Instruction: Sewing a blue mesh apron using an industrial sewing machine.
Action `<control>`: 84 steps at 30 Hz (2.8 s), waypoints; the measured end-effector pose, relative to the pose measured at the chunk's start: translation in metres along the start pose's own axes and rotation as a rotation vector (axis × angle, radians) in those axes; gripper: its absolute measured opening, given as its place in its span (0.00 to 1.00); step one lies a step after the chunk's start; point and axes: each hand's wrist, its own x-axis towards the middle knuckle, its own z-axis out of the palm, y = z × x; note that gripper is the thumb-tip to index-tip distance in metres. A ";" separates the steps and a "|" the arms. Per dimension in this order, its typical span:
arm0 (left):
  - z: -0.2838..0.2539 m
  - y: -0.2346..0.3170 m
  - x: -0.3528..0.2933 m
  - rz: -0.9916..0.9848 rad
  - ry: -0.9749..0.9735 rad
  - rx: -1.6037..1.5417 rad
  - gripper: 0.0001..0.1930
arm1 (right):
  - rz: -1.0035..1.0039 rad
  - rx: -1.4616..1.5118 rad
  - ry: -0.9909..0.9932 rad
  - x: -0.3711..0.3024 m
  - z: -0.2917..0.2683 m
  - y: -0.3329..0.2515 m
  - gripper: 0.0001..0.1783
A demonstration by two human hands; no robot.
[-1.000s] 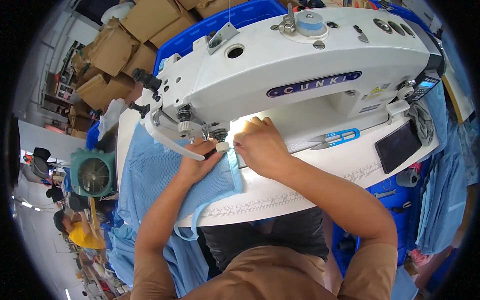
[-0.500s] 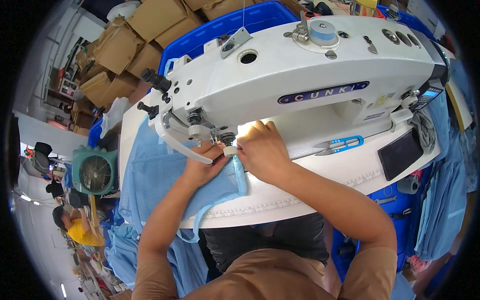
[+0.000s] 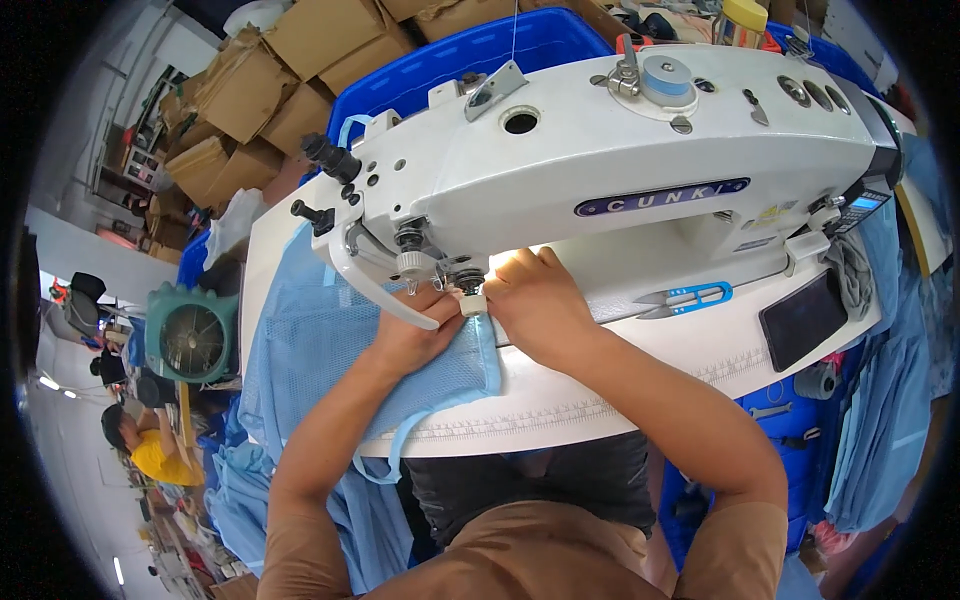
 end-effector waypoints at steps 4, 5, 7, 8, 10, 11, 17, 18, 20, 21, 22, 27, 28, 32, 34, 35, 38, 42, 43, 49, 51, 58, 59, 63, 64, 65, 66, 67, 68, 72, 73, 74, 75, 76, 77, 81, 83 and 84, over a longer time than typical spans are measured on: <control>0.001 -0.001 -0.002 0.004 0.004 -0.005 0.13 | 0.017 0.026 -0.017 0.002 -0.003 0.000 0.03; 0.001 -0.001 -0.003 -0.005 -0.004 -0.012 0.13 | -0.001 0.027 -0.019 0.002 -0.003 0.001 0.03; 0.001 -0.003 -0.004 -0.016 -0.011 -0.021 0.13 | -0.002 0.042 0.007 0.002 0.000 0.000 0.03; 0.001 -0.005 -0.004 -0.002 -0.004 -0.026 0.13 | -0.001 0.058 0.034 0.002 0.002 -0.001 0.04; -0.002 -0.003 -0.004 0.010 0.002 -0.032 0.13 | -0.004 -0.078 0.044 0.002 0.004 -0.010 0.04; -0.007 0.001 -0.003 -0.016 -0.062 -0.025 0.13 | -0.006 -0.214 0.057 0.002 0.006 -0.012 0.05; -0.031 0.052 0.006 -0.226 -0.205 0.039 0.19 | -0.068 -0.081 -0.048 -0.004 -0.004 -0.001 0.05; -0.034 0.060 0.006 -0.226 -0.205 0.099 0.24 | -0.071 -0.076 -0.046 -0.002 -0.007 -0.002 0.05; -0.042 0.083 0.012 -0.307 -0.235 0.131 0.26 | 0.039 -0.002 -0.109 -0.002 -0.014 -0.005 0.04; -0.044 0.092 0.014 -0.386 -0.263 0.158 0.28 | 0.040 -0.002 -0.106 -0.003 -0.015 -0.005 0.04; -0.043 0.097 0.013 -0.393 -0.266 0.153 0.28 | 0.042 0.048 -0.093 -0.002 -0.012 -0.003 0.04; -0.040 0.101 0.007 -0.460 -0.353 0.085 0.22 | 0.050 0.123 -0.077 -0.002 -0.012 -0.005 0.05; -0.039 0.096 0.004 -0.464 -0.351 0.088 0.22 | 0.066 0.135 -0.083 -0.002 -0.014 -0.006 0.06; -0.044 0.069 0.000 -0.494 -0.287 -0.221 0.12 | 0.106 0.191 0.010 -0.003 -0.009 -0.010 0.05; -0.043 0.057 -0.001 -0.429 -0.292 -0.177 0.10 | 0.061 0.175 -0.007 -0.005 -0.008 -0.011 0.05; -0.038 0.048 -0.005 -0.335 -0.249 -0.112 0.12 | 0.020 0.160 -0.020 -0.006 -0.007 -0.012 0.04; -0.035 0.024 -0.003 -0.199 -0.190 0.035 0.15 | -0.055 0.077 0.010 -0.008 -0.003 -0.013 0.03; -0.022 0.008 -0.017 -0.226 -0.224 0.022 0.18 | -0.091 0.000 -0.081 -0.008 -0.003 -0.016 0.03; -0.021 0.007 -0.017 -0.230 -0.214 0.019 0.18 | -0.081 -0.013 -0.084 -0.008 -0.004 -0.016 0.03; -0.020 0.008 -0.020 -0.203 -0.161 0.018 0.19 | -0.116 -0.026 0.030 -0.009 0.006 -0.018 0.05; -0.019 0.013 -0.024 -0.188 -0.196 0.056 0.19 | -0.145 -0.043 0.027 -0.012 0.003 -0.018 0.06; -0.010 0.026 -0.026 -0.225 -0.120 0.052 0.16 | -0.139 -0.053 -0.095 -0.015 -0.003 -0.016 0.10; -0.008 0.026 -0.027 -0.228 -0.119 0.057 0.15 | -0.139 -0.042 -0.079 -0.015 -0.004 -0.016 0.10; -0.006 0.025 -0.032 -0.242 -0.112 0.046 0.14 | -0.168 -0.017 -0.054 -0.014 0.001 -0.019 0.15; -0.008 0.025 -0.033 -0.247 -0.100 0.038 0.14 | -0.156 -0.032 -0.052 -0.013 0.000 -0.020 0.12; -0.011 0.025 -0.033 -0.241 -0.107 0.047 0.14 | -0.142 -0.046 -0.049 -0.013 0.000 -0.022 0.10; -0.014 0.027 -0.032 -0.234 -0.116 0.056 0.13 | -0.139 -0.031 -0.058 -0.015 0.001 -0.022 0.11; -0.019 0.028 -0.029 -0.232 -0.117 0.053 0.13 | -0.136 -0.033 -0.059 -0.015 0.001 -0.022 0.11; -0.025 0.029 -0.025 -0.221 -0.082 0.061 0.12 | -0.127 -0.040 -0.066 -0.014 0.001 -0.022 0.10; -0.032 0.036 -0.011 -0.295 -0.205 -0.153 0.10 | -0.077 0.045 -0.084 -0.015 0.003 -0.018 0.11; -0.028 0.034 -0.007 -0.271 -0.232 -0.149 0.10 | -0.048 0.051 -0.063 -0.015 0.002 -0.015 0.11; -0.024 0.032 -0.005 -0.249 -0.215 -0.141 0.10 | -0.076 0.062 -0.054 -0.013 -0.002 -0.016 0.10; -0.021 0.030 -0.004 -0.223 -0.200 -0.133 0.10 | -0.101 0.073 -0.040 -0.012 -0.004 -0.015 0.09; -0.015 0.028 -0.002 -0.191 -0.235 -0.125 0.10 | -0.111 0.097 0.010 -0.012 -0.002 -0.010 0.08; -0.010 0.028 -0.001 -0.167 -0.175 -0.091 0.09 | -0.075 0.102 0.042 -0.011 -0.003 -0.007 0.08; -0.005 0.030 0.000 -0.135 -0.128 -0.031 0.08 | 0.006 0.192 -0.007 -0.009 -0.008 0.000 0.06; -0.004 0.033 0.003 -0.128 -0.134 -0.030 0.07 | 0.100 0.199 0.081 -0.010 -0.006 0.007 0.06; -0.004 0.035 0.004 -0.144 -0.108 -0.036 0.07 | 0.086 0.173 0.081 -0.011 -0.007 0.012 0.05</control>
